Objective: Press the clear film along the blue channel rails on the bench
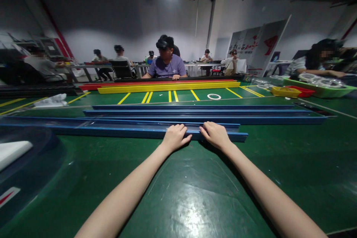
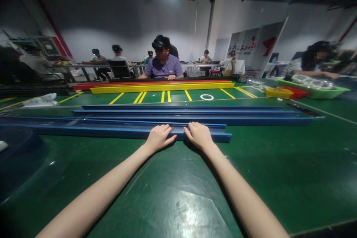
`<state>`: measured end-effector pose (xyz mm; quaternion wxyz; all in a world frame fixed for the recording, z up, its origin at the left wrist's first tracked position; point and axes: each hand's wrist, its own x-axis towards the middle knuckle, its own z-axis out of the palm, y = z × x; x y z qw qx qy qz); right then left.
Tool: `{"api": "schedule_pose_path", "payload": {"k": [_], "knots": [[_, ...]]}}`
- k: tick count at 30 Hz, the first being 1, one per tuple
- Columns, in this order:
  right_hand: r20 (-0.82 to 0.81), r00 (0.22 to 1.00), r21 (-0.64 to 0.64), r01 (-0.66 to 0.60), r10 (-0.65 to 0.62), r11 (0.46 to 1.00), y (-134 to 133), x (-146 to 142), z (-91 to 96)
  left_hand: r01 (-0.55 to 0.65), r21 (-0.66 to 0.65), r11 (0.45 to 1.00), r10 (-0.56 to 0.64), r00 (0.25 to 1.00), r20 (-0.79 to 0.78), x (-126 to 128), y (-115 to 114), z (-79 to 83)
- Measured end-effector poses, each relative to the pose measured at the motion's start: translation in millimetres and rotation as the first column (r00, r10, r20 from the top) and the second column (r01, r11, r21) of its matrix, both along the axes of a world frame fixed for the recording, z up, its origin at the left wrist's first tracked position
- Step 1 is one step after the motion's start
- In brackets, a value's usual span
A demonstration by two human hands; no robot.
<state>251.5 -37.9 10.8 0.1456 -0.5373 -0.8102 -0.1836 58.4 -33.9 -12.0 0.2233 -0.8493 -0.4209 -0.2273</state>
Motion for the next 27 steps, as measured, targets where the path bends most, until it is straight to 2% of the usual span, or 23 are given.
{"api": "schedule_pose_path", "payload": {"k": [6, 9, 17, 27], "knots": [[-0.034, 0.999, 0.108, -0.001, 0.005, 0.994, 6.2, -13.9, -4.6, 0.018, 0.001, 1.000, -0.018, 1.000, 0.009, 0.3, 0.1, 0.3], [-0.073, 0.997, 0.139, 0.044, -0.034, 0.989, 8.3, -18.7, -5.5, 0.021, 0.006, 1.000, -0.021, 1.000, 0.000, 0.2, 0.0, 0.3], [-0.112, 0.989, 0.123, 0.108, -0.094, 0.986, 11.7, -30.2, -1.2, 0.017, 0.032, 0.999, -0.016, 1.000, -0.025, 0.6, 0.8, -0.4], [-0.084, 0.996, 0.146, 0.051, -0.039, 0.988, 17.6, -29.7, -6.4, 0.022, 0.039, 0.999, -0.022, 1.000, 0.001, 0.7, 0.2, -0.1]]}}
